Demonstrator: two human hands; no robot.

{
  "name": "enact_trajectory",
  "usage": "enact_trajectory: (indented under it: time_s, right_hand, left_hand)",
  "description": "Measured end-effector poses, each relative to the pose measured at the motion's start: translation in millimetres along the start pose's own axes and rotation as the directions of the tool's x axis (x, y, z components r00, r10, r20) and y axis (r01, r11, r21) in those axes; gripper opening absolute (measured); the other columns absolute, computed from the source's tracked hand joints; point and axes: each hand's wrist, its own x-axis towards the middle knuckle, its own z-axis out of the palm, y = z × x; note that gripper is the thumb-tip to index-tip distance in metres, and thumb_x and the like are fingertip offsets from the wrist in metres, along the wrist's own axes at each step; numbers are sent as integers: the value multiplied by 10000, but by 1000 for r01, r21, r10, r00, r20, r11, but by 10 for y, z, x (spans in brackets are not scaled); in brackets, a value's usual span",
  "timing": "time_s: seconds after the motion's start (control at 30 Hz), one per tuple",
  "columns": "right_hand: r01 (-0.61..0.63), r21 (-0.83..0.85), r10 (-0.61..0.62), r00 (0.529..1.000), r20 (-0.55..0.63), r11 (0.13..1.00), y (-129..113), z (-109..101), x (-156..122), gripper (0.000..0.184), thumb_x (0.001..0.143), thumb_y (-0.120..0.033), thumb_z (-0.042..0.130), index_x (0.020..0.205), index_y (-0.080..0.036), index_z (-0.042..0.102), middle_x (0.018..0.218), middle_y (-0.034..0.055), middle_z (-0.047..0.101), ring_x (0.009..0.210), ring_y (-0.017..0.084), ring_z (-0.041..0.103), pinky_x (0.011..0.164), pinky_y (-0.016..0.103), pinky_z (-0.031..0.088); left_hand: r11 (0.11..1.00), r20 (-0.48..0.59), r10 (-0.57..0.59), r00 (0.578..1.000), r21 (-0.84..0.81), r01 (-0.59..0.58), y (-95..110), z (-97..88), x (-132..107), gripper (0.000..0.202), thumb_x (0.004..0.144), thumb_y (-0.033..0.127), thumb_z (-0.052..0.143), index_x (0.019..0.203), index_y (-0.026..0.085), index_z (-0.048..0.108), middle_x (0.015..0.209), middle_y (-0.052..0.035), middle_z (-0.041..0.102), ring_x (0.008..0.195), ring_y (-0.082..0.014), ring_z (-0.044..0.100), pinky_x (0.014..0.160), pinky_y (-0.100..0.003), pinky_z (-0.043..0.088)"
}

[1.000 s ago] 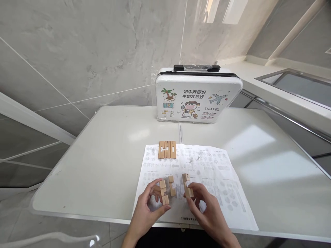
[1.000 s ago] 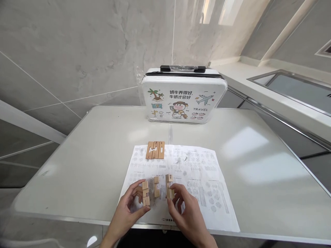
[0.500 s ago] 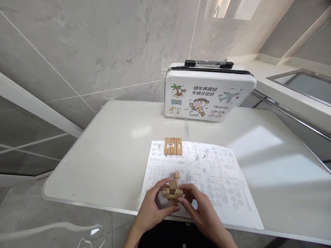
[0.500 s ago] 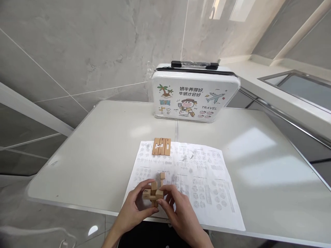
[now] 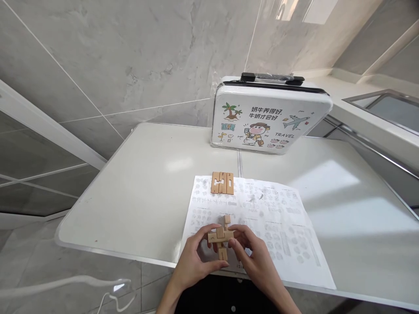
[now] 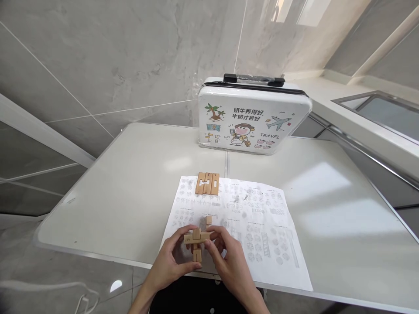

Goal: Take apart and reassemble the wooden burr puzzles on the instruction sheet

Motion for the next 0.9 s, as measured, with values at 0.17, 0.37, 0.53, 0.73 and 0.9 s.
enact_trajectory:
  time_s: [0.17, 0.37, 0.53, 0.73, 0.9]
  right_hand:
    - [5, -221, -37, 989, -140, 975, 62, -34, 18, 317, 1060, -510, 530, 1222, -250, 610, 935, 57, 719, 672, 184, 651, 567, 287, 521]
    - [73, -541, -155, 982, -107, 838, 211, 50, 95, 291, 981, -490, 651, 1135, -251, 589, 932, 36, 659, 691, 198, 664, 524, 282, 474]
    - [190, -570, -231, 973, 0, 799, 197, 26, 116, 219, 1076, -431, 514, 1139, -241, 601, 977, 47, 672, 667, 173, 672, 512, 265, 458]
    - [310, -552, -246, 951, 190, 774, -23, -191, 25, 283, 1133, -351, 403, 1348, -273, 570, 1034, 59, 715, 694, 183, 715, 564, 281, 507]
    - [354, -565, -296, 935, 196, 745, -80, -225, -12, 261, 1138, -332, 395, 1316, -253, 570, 1086, 82, 724, 711, 188, 728, 566, 280, 499]
  left_hand:
    - [990, -66, -13, 998, -143, 3, -24, 39, 30, 765, 753, 428, 913, 1421, 289, 568, 1218, -74, 713, 1041, -243, 696, 925, -329, 563]
    - [990, -107, 12, 994, -136, -26, -30, 79, 54, 746, 785, 412, 892, 1429, 259, 547, 1007, -24, 714, 850, -170, 636, 886, -302, 542]
    - [994, -135, -1, 991, -113, -15, -32, 84, 48, 751, 820, 437, 862, 1458, 239, 518, 1070, -50, 724, 925, -194, 669, 921, -326, 542]
    - [996, -130, 12, 991, -88, -24, -34, 93, 42, 721, 831, 413, 858, 1455, 288, 519, 1248, -61, 727, 1116, -235, 697, 1010, -345, 541]
    - [999, -99, 39, 994, -14, -40, -26, 104, 34, 706, 802, 415, 882, 1414, 286, 553, 1302, -68, 716, 1175, -259, 698, 1050, -378, 537]
